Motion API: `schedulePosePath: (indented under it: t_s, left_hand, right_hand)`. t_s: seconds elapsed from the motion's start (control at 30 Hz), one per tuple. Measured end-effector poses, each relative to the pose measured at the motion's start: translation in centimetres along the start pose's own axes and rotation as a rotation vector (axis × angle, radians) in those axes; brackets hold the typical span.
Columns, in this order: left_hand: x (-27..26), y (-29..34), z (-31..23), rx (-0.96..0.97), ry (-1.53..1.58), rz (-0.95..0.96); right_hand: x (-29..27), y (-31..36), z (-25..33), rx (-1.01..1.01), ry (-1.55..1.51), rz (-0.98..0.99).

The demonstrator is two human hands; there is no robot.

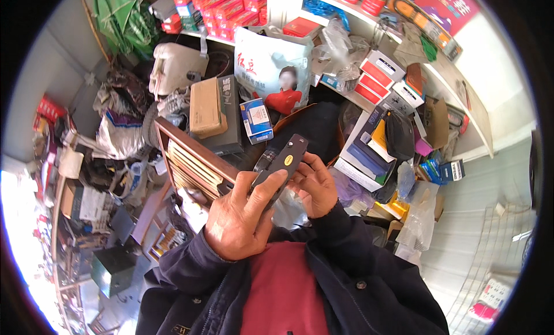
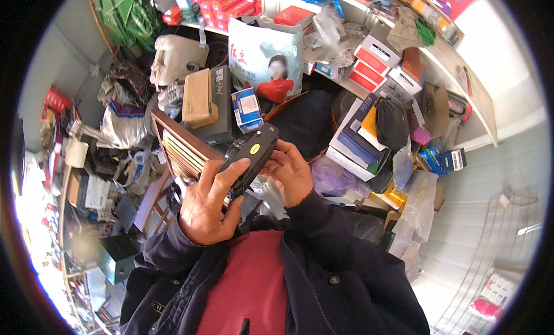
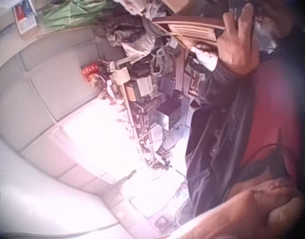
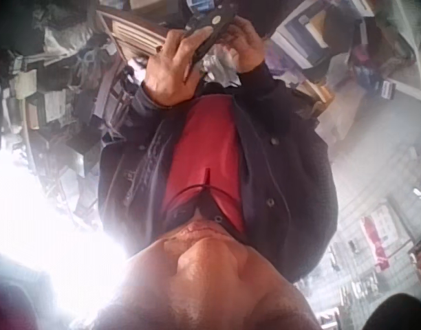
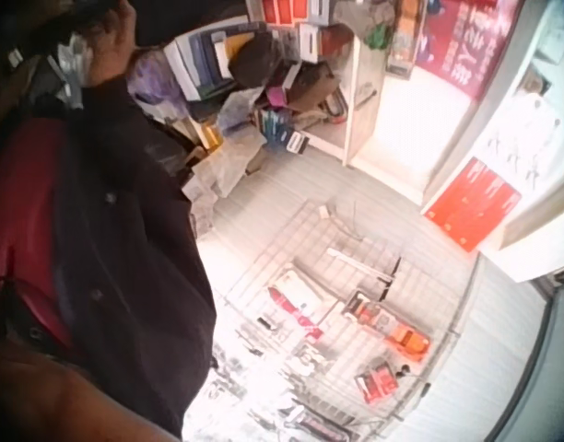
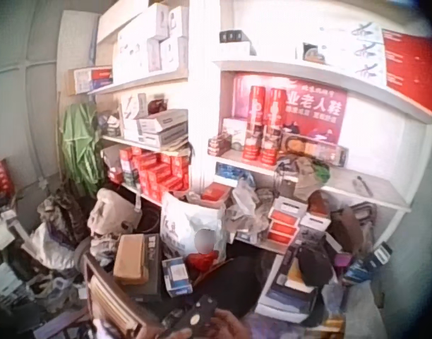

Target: The person holds a black compact camera and rotates it to view different sides. They open and close the battery compartment and repeatedly check the lens and body while standing in a cluttered room.

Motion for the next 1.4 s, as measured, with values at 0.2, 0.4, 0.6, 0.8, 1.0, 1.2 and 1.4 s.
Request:
schedulePosePath:
  t_s: [0.2,0.4,0.6,0.8,1.0,1.2,1.4]
  left_hand:
    - [-0.9,-2.2,-0.1,-0.022,-0.112,0.107]
    - [-0.3,-3.6,-0.2,-0.078,0.004,0.145]
    - [-0.1,-4.6,-0.6,-0.080,0.034,0.141]
    - [0.2,-5.0,-0.7,-0.068,0.039,0.138]
    - [0.8,-4.9,-0.7,-0.156,0.136,0.079]
    - [1.4,-4.7,-1.3,-0.139,0.252,0.010]
    - [1.6,-4.3,-1.3,-0.107,0.106,0.087]
  right_hand:
    - [-0.4,-0.1,-1.3,0.185,-0.125,-0.025]
    - [-1.1,0.2,-1.9,0.236,-0.453,-0.024]
    - [-1.5,0.3,-1.2,0.241,-0.333,-0.003]
    - [-1.0,0.4,-0.7,0.154,-0.329,-0.051]
    - [-0.8,0.5,-0.8,0.012,-0.564,-0.095]
    - [-0.4,-0.1,-0.9,-0.005,-0.687,-0.107]
    - [-0.4,0.5,-1.5,0.035,-0.634,-0.172]
Point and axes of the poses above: each hand's wrist, its own y-axis away from the middle knuckle, its own x-axis out of the palm, z = x × y, the point moved 4 cm from there along -y, towards the middle knuckle, and after that the axes turned 11 degrees about y, right-handed, at the moved point
